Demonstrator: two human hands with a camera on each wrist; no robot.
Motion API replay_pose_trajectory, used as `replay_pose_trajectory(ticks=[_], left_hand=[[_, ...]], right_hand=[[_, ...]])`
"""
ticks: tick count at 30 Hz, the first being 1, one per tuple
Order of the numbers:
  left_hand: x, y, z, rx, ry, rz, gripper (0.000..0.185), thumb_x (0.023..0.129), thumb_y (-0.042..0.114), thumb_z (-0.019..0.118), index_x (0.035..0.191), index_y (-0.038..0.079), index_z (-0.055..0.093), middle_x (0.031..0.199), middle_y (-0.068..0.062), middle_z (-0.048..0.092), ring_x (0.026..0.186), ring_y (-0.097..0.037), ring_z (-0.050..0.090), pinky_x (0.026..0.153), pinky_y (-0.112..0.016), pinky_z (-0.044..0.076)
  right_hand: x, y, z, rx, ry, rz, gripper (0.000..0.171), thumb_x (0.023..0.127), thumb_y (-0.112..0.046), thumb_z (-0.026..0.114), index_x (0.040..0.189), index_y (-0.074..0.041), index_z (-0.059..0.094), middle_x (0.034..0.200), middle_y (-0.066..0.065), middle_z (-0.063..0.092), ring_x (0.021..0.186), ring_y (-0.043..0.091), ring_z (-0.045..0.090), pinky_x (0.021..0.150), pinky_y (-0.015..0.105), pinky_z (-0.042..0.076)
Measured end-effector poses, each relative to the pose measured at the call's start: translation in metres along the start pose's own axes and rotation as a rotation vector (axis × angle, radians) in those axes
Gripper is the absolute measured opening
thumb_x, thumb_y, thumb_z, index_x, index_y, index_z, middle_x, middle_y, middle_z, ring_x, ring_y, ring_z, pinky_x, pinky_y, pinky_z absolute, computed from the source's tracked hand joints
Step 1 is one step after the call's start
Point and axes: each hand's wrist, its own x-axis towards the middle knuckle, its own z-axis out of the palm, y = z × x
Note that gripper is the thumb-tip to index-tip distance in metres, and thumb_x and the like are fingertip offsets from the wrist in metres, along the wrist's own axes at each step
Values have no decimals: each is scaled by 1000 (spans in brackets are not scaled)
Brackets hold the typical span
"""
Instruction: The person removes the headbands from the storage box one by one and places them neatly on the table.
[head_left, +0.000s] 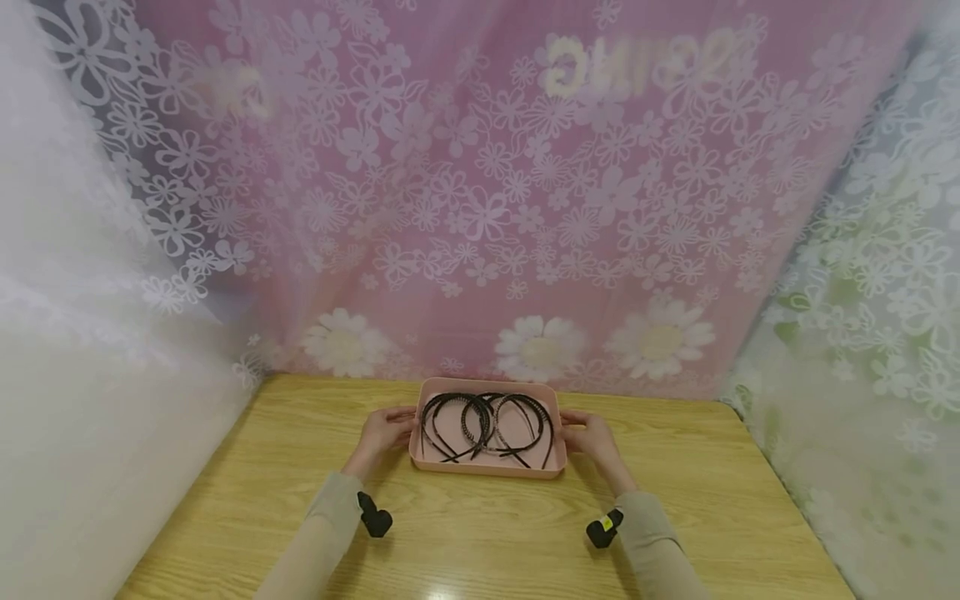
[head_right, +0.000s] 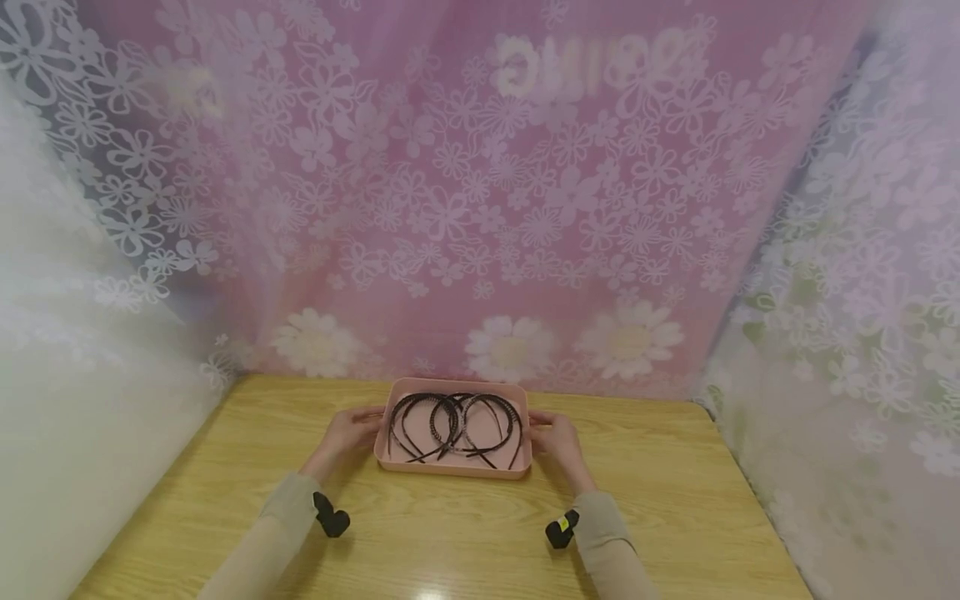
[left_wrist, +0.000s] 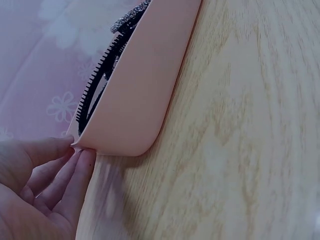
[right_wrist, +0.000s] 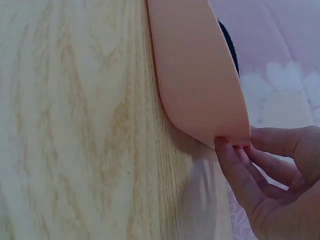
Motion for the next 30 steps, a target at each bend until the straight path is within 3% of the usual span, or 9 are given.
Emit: replay_pose_trajectory(ticks=[10, 18, 30], left_hand=[[-3, -3, -4, -32, -22, 8, 38, 100, 6, 63, 137, -4, 60, 133, -27, 62, 111, -33, 69, 86, -39, 60], [-8, -5, -3, -46, -12, 5, 37, 99, 5, 64, 136, -3, 63, 132, -26, 64, 109, -31, 70, 85, -37, 60], [-17, -9, -4, -69, -25, 6, 37, 99, 5, 65, 136, -3, 63, 131, -26, 64, 109, -31, 70, 86, -39, 60]], right_hand=[[2, 2, 1, -47, 20, -16, 45, 94, -3, 69, 138, 4, 61, 126, 28, 64, 103, 31, 69, 78, 37, 61], [-3, 5, -1, 7, -24, -19, 46, 96, 2, 64, 141, 8, 55, 128, 33, 60, 87, 28, 74, 74, 37, 62], [-14, 4, -5, -16, -57, -36, 46, 97, -1, 64, 142, 6, 55, 129, 32, 60, 91, 30, 73, 74, 38, 62]])
